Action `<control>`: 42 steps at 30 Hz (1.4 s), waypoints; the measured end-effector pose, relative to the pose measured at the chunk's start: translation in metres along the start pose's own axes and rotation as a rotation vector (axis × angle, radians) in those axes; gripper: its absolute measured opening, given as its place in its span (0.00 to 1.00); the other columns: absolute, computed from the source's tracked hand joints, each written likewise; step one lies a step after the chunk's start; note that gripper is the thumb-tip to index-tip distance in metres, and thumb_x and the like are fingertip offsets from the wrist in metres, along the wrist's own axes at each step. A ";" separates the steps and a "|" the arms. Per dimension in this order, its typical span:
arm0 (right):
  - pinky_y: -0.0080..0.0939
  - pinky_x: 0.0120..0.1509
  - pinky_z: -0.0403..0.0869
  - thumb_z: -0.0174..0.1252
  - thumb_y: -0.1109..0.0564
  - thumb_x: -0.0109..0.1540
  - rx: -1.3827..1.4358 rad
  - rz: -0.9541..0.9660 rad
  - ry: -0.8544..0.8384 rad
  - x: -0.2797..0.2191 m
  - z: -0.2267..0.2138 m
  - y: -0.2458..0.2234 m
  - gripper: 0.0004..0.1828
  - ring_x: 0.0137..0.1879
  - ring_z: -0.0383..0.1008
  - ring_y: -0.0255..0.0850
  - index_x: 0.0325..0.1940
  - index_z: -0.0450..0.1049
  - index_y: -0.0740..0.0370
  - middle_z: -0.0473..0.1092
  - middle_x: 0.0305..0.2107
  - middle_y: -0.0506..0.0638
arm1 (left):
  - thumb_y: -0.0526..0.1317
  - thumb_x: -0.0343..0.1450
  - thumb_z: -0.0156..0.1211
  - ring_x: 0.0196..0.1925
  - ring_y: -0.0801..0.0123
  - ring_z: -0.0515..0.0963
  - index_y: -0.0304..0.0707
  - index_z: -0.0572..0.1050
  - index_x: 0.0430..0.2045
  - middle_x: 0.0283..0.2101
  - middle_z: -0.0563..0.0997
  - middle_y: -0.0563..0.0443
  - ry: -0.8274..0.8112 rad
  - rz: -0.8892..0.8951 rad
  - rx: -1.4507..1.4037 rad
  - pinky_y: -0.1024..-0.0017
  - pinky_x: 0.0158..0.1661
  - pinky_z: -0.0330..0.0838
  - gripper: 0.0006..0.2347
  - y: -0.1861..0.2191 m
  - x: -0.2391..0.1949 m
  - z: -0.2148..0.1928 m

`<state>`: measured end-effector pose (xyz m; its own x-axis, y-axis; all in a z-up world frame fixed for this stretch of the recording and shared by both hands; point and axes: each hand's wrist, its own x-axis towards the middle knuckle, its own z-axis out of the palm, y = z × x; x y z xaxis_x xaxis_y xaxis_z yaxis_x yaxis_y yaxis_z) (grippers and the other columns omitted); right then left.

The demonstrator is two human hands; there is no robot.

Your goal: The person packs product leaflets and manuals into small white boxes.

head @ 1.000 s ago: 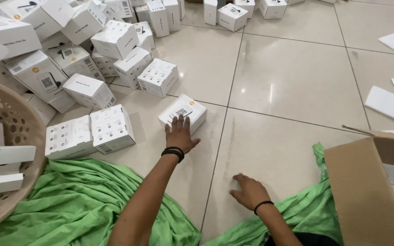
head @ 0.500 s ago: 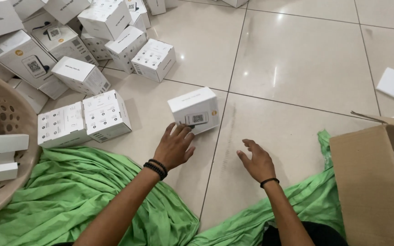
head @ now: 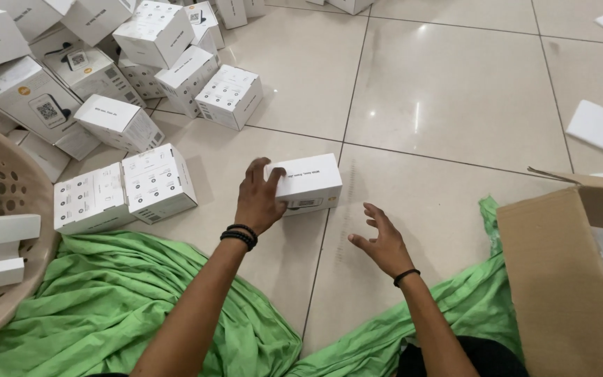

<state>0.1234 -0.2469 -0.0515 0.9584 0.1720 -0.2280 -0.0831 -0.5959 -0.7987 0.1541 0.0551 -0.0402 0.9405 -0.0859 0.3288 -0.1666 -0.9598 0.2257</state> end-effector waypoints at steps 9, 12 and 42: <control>0.56 0.68 0.67 0.71 0.36 0.51 0.131 -0.084 0.020 -0.001 -0.001 0.005 0.60 0.75 0.54 0.48 0.78 0.46 0.51 0.53 0.72 0.54 | 0.47 0.55 0.78 0.69 0.53 0.67 0.40 0.59 0.61 0.63 0.69 0.40 -0.461 -0.359 -0.818 0.57 0.67 0.65 0.41 0.015 -0.022 -0.029; 0.50 0.66 0.70 0.67 0.34 0.49 0.517 0.076 -0.364 -0.012 -0.015 -0.006 0.57 0.71 0.66 0.43 0.77 0.53 0.50 0.65 0.68 0.50 | 0.48 0.55 0.77 0.71 0.54 0.66 0.38 0.57 0.67 0.66 0.69 0.38 -0.446 -0.402 -1.202 0.55 0.66 0.65 0.45 0.013 -0.047 -0.032; 0.50 0.65 0.76 0.49 0.52 0.67 0.964 0.122 0.123 -0.007 -0.014 0.050 0.21 0.62 0.72 0.43 0.62 0.68 0.62 0.71 0.54 0.51 | 0.37 0.73 0.47 0.35 0.68 0.83 0.45 0.52 0.71 0.35 0.81 0.47 -0.115 -0.749 -1.777 0.67 0.45 0.81 0.28 0.091 -0.103 -0.104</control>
<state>0.1168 -0.2887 -0.0820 0.9457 0.0360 -0.3229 -0.3183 0.3016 -0.8987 0.0116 0.0042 0.0415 0.9523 0.0655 -0.2980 0.2227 0.5184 0.8256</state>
